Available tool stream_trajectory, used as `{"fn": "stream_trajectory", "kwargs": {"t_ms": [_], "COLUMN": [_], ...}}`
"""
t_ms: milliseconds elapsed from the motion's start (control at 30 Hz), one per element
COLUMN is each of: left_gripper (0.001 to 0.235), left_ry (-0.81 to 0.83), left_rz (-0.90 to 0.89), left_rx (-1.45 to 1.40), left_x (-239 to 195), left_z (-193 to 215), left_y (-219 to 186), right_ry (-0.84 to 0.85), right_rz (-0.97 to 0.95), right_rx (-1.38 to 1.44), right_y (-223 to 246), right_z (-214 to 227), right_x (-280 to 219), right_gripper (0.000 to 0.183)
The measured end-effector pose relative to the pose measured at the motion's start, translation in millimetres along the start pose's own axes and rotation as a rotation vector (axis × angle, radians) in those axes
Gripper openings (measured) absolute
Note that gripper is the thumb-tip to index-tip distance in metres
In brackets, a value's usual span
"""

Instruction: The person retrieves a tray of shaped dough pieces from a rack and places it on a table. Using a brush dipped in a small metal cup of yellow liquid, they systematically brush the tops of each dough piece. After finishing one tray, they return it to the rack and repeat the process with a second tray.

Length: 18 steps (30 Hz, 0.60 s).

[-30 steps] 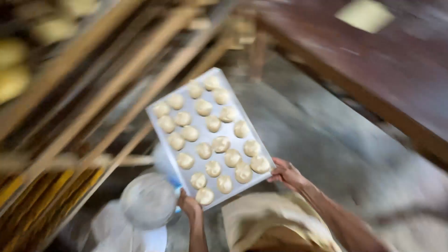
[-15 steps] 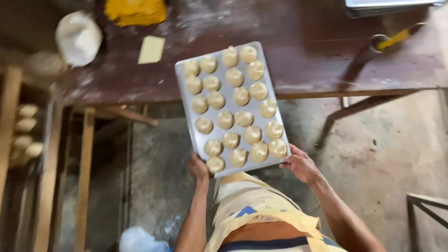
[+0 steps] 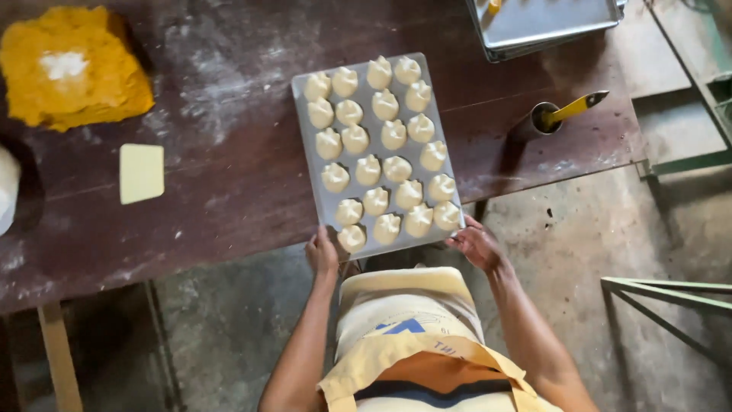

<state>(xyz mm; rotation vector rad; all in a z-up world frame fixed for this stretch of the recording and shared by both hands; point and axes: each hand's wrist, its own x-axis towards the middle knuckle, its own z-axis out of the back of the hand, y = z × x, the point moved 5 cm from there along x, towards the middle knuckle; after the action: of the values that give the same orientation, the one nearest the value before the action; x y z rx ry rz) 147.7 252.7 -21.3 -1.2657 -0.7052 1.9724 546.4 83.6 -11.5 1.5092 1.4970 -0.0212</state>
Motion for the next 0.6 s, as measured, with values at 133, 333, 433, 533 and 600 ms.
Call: {"fn": "stream_trajectory", "kwargs": {"t_ms": [133, 333, 433, 533, 600], "left_gripper": [0.059, 0.075, 0.114, 0.138, 0.139], "left_ry": [0.086, 0.117, 0.499, 0.566, 0.479], "left_rz": [-0.094, -0.951, -0.977, -0.916, -0.851], "left_rx": [0.377, 0.019, 0.011, 0.155, 0.133], "left_x": [-61, -155, -183, -182, -184], "left_z": [35, -175, -329, -442, -475], "left_y": [-51, -145, -174, -196, -199], "right_ry": [-0.156, -0.291, -0.248, -0.182, -0.109], "right_rz": [0.010, 0.787, 0.891, 0.839, 0.894], "right_rx": [-0.675, -1.257, -1.182, -1.134, -1.239], "right_y": [55, 268, 321, 338, 340], "right_z": [91, 104, 58, 45, 41], "right_x": [-9, 18, 52, 90, 93], "right_gripper": [0.047, 0.039, 0.069, 0.043, 0.022]}}
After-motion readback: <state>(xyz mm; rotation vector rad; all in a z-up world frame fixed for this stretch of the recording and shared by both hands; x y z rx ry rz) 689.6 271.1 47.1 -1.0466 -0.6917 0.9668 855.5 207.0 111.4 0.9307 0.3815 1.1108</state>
